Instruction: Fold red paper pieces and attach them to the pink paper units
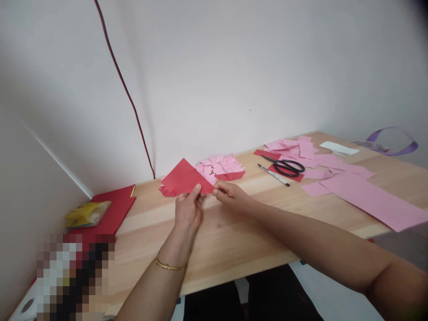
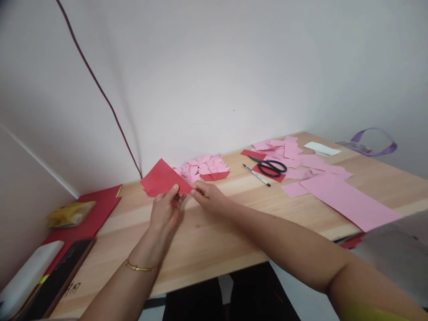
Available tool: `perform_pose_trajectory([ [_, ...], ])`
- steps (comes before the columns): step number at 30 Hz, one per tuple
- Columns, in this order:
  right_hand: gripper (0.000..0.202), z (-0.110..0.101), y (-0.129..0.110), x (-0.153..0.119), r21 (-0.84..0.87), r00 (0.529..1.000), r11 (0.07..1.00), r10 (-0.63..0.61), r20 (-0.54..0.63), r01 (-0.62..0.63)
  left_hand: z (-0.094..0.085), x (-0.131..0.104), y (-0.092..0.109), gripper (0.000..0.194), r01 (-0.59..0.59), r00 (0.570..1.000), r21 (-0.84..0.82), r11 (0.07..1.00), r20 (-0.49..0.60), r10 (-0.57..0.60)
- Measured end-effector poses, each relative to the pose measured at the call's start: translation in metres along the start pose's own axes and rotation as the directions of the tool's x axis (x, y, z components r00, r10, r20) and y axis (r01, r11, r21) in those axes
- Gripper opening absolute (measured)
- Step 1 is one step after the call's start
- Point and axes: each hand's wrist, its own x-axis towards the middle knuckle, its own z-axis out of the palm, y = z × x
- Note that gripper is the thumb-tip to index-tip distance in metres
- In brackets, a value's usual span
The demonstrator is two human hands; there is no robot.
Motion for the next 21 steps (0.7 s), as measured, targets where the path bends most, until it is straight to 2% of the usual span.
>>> perform_pose_trajectory([
  [8, 0.023, -0.001, 0.002, 0.001, 0.024, 0.999, 1.0, -0.013, 0.048, 0.012, -0.001, 0.0, -0.003, 0.025, -0.001, 1.0, 0.021, 1.0, -0.012, 0.001],
  [13, 0.029, 0.001, 0.003, 0.002, -0.038, 1.0, 0.999, 0.019, -0.005, -0.02, 0.002, -0.004, -0.008, 0.021, -0.007, 0.999, 0.027, 1.0, 0.054, 0.006],
  [18, 0.026, -0.001, 0.003, 0.002, -0.044, 1.0, 0.999, -0.013, -0.007, 0.012, 0.0, -0.006, -0.013, 0.023, 0.045, 0.985, 0.074, 0.996, 0.165, -0.056],
  [21, 0.025, -0.001, 0.004, 0.002, -0.055, 1.0, 0.998, -0.018, -0.002, 0.017, 0.0, -0.007, -0.013, 0.024, 0.016, 0.989, 0.132, 0.991, 0.145, -0.035],
])
